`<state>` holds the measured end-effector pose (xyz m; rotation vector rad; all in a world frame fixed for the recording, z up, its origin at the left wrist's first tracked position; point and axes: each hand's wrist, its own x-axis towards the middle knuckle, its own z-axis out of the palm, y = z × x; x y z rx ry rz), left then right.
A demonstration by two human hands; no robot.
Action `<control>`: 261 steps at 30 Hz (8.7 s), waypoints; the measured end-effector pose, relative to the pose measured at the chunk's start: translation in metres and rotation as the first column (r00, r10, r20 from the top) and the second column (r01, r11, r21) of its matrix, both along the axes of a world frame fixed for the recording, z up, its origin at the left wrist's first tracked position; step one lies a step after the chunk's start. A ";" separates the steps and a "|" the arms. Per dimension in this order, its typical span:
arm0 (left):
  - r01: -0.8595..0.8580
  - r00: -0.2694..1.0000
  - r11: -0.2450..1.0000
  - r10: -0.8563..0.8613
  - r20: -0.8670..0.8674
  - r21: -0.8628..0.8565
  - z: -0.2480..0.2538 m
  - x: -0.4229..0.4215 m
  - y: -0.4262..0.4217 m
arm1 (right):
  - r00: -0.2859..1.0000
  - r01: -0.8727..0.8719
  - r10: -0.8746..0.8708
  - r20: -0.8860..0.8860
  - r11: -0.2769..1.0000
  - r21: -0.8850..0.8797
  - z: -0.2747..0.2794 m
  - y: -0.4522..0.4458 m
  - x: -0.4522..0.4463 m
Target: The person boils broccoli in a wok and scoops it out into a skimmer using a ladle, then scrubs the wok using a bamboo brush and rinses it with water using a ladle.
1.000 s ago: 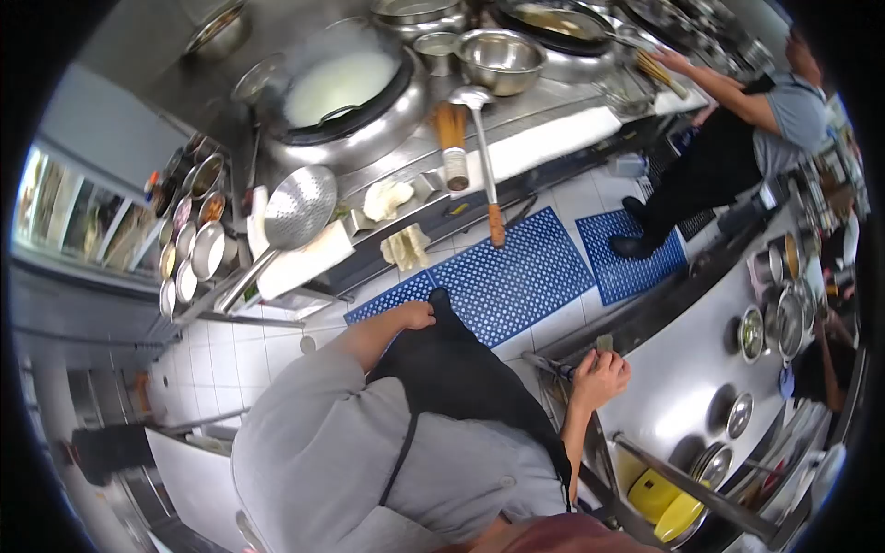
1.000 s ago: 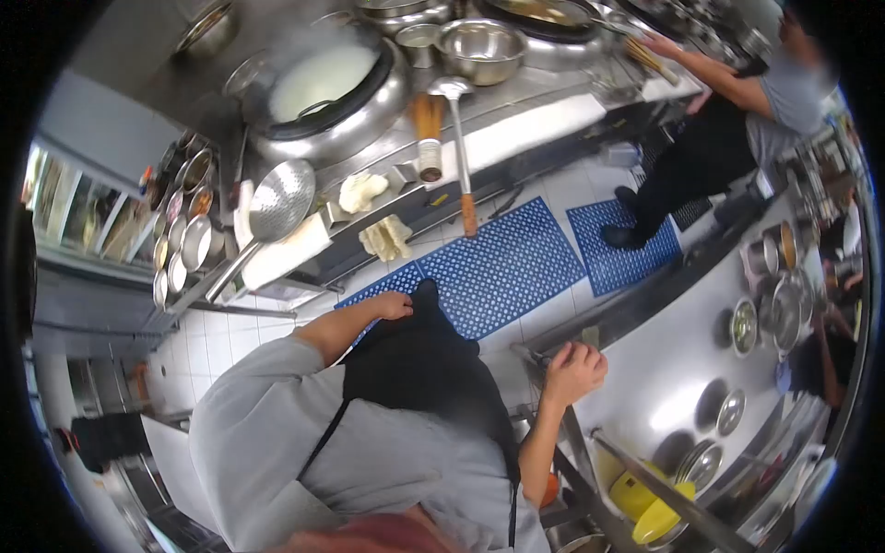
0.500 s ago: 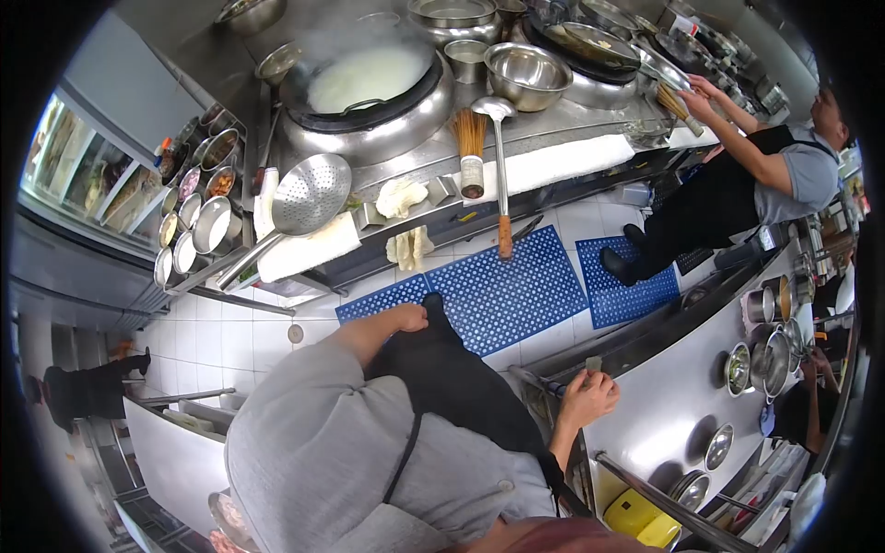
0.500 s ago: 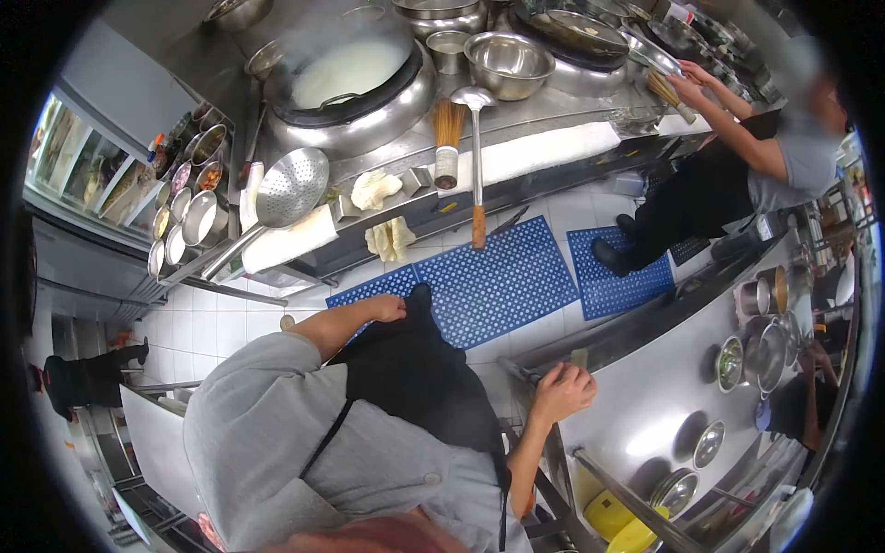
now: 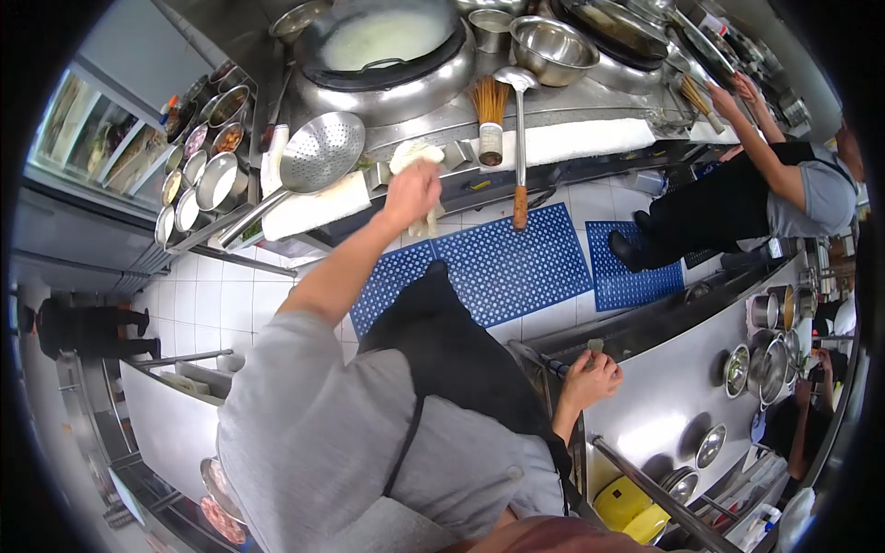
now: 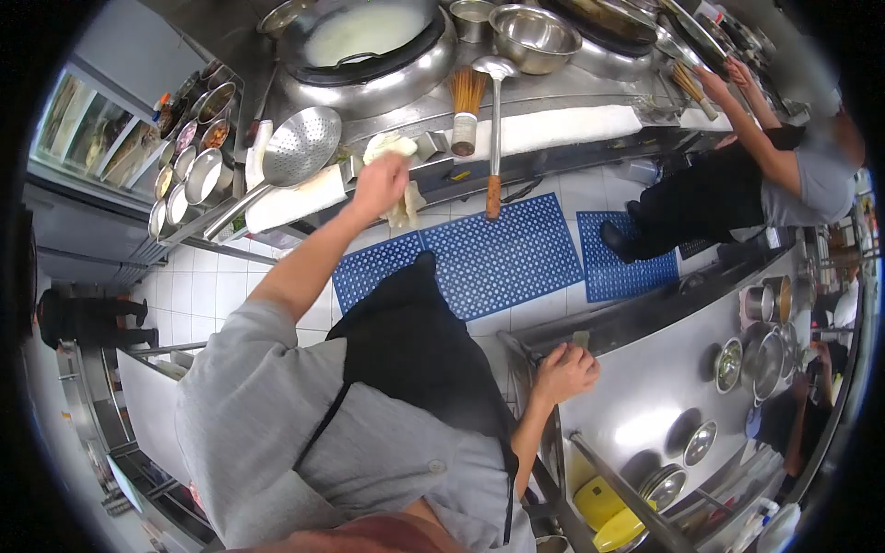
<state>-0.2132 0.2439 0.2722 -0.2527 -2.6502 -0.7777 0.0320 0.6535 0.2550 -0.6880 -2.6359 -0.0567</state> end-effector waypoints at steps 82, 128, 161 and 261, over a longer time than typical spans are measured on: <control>-0.901 0.221 0.423 0.643 0.733 -0.099 -0.083 0.272 -0.127 | 0.764 -0.397 0.365 -0.531 -0.382 -0.834 0.232 -0.388 -0.775; -0.905 0.124 0.422 0.387 0.914 -0.055 -0.135 0.295 -0.127 | 0.780 0.167 0.436 -0.448 -0.835 -0.524 0.210 -0.305 -0.740; -0.944 0.026 0.312 0.387 0.922 -0.104 -0.186 0.409 -0.221 | 0.145 0.378 0.965 -0.217 -0.256 -0.890 0.178 -0.483 -0.219; -0.594 0.803 -0.425 -0.261 0.536 0.683 0.087 -0.213 -0.131 | 0.634 -0.400 0.707 -0.315 -0.049 -0.915 0.115 -0.257 -0.387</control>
